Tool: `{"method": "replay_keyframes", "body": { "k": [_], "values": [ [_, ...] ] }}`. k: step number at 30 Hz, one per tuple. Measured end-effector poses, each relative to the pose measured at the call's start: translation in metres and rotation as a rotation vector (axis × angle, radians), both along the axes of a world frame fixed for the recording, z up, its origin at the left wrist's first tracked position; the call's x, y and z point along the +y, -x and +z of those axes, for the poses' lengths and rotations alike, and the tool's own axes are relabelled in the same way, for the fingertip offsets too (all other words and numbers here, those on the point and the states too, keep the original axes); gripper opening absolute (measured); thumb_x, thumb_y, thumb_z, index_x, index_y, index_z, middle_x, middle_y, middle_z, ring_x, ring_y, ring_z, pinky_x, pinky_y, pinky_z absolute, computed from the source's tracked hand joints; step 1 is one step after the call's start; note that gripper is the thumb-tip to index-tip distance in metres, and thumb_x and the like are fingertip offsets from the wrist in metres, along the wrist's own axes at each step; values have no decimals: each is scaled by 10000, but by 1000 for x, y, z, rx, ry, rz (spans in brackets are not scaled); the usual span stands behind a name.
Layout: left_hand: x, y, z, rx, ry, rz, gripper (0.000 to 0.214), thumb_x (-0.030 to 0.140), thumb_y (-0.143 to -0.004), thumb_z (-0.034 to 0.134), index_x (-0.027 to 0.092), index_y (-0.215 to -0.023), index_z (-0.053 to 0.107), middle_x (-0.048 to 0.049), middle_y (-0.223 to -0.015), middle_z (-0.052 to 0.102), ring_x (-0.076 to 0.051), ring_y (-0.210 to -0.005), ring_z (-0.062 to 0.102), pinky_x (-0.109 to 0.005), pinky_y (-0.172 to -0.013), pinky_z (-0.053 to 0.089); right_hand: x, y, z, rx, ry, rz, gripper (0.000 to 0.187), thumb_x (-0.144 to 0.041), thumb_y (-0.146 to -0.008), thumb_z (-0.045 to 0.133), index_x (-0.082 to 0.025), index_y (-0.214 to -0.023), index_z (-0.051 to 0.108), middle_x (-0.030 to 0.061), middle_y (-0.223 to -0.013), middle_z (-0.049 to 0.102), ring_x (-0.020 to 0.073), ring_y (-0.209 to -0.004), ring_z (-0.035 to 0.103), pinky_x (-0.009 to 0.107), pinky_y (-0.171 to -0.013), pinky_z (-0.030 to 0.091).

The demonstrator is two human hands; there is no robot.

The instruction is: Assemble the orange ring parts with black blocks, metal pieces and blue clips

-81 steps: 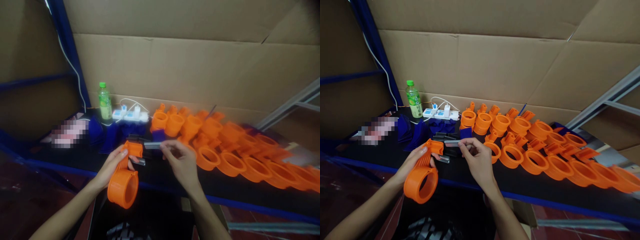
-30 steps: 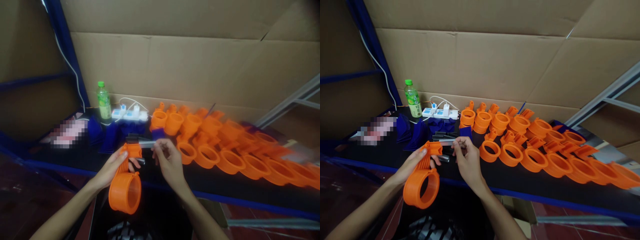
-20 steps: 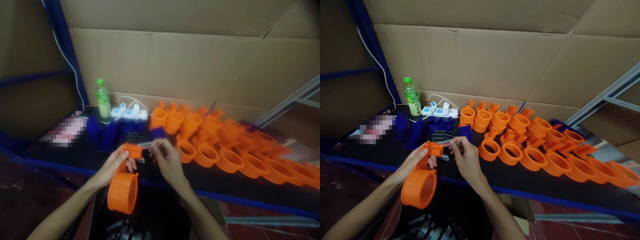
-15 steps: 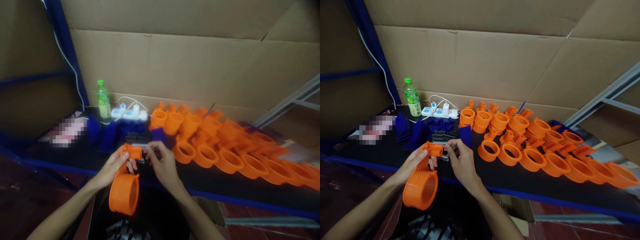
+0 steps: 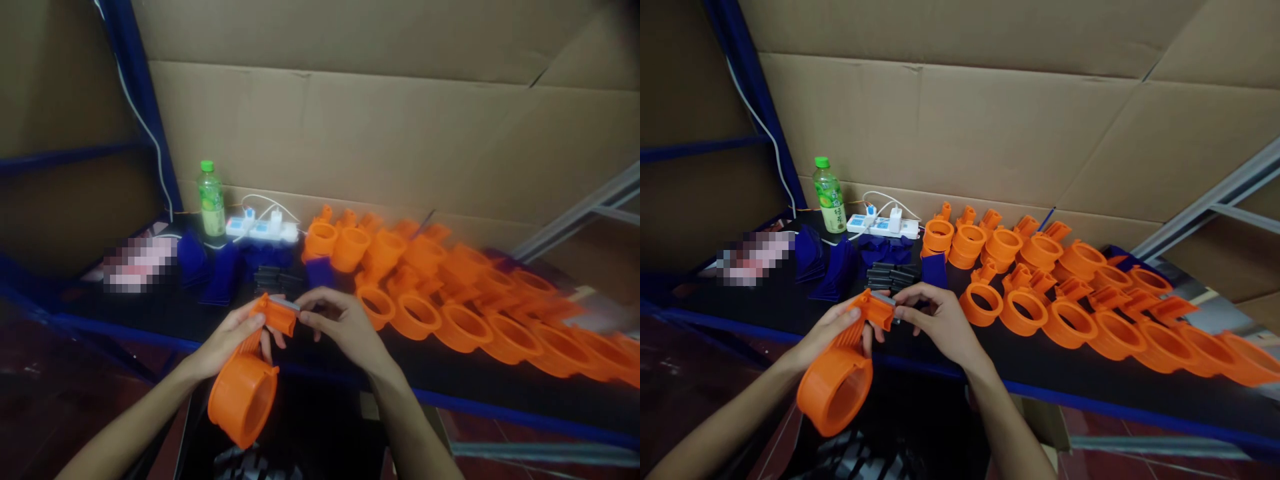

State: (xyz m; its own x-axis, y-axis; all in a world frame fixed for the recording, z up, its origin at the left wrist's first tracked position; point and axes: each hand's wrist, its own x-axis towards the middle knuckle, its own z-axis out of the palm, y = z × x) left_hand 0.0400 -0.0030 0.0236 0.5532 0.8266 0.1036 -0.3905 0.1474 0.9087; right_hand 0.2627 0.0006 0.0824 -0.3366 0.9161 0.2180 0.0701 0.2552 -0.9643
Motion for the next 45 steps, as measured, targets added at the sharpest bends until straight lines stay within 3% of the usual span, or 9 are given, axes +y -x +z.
{"method": "replay_keyframes", "body": {
  "k": [7, 12, 16, 21, 28, 32, 40, 45],
  "values": [
    [-1, 3, -1, 36, -36, -64, 520, 442, -962, 559, 136, -1383, 545, -127, -847, 717, -180, -563, 672, -267, -542, 506, -1, 2, -2, 46, 206, 84, 249, -346, -794, 766, -143, -930, 725, 29, -708, 698, 136, -604, 659, 180, -423, 497],
    [-1, 3, 1, 93, -95, -59, 504, 425, -969, 555, 151, -1392, 543, -111, -851, 713, -167, -574, 669, -260, -570, 500, -2, 0, -1, 0, 239, 94, 232, -329, -791, 770, -135, -892, 691, 23, -685, 691, 133, -607, 664, 166, -421, 482],
    [-1, 2, 3, 127, -93, -25, 510, 419, -959, 580, 154, -1393, 540, -105, -851, 715, -171, -611, 672, -267, -609, 509, -8, -1, 4, -60, 165, -18, 225, -345, -804, 758, -145, -865, 673, 13, -677, 682, 108, -578, 634, 155, -426, 453],
    [0, -4, 1, 18, -71, 40, 447, 419, -951, 588, 144, -1304, 579, -106, -850, 713, -167, -586, 668, -263, -580, 512, 0, -4, 12, -194, 44, -18, 245, -386, -832, 728, -150, -885, 689, 11, -683, 680, 105, -578, 619, 169, -444, 429],
    [3, -5, 4, -81, 29, 272, 282, 394, -941, 610, 144, -1069, 630, -72, -802, 700, -136, -586, 641, -244, -590, 523, 48, -2, 13, -742, -512, -315, 155, -294, -866, 708, -256, -1012, 744, 18, -933, 726, 143, -759, 635, 264, -672, 471],
    [2, -5, 6, -61, 38, 305, 261, 399, -940, 613, 149, -1013, 629, -59, -801, 692, -132, -598, 643, -237, -587, 520, 61, -2, 3, -872, -494, -345, 133, -281, -838, 739, -268, -969, 756, 6, -902, 729, 145, -704, 621, 260, -625, 438],
    [2, -6, 5, -71, 33, 288, 250, 389, -956, 592, 163, -1060, 605, -48, -812, 687, -126, -603, 641, -230, -588, 514, 67, -9, -10, -830, -438, -334, 145, -242, -802, 765, -272, -944, 763, 5, -891, 731, 144, -692, 619, 257, -623, 450],
    [3, -7, 6, -67, 46, 313, 245, 384, -963, 580, 162, -1066, 599, -50, -826, 688, -126, -617, 641, -238, -610, 526, 67, -13, -7, -746, -430, -343, 143, -237, -846, 716, -240, -980, 767, 28, -890, 726, 148, -743, 633, 269, -691, 492]
  ]
}}
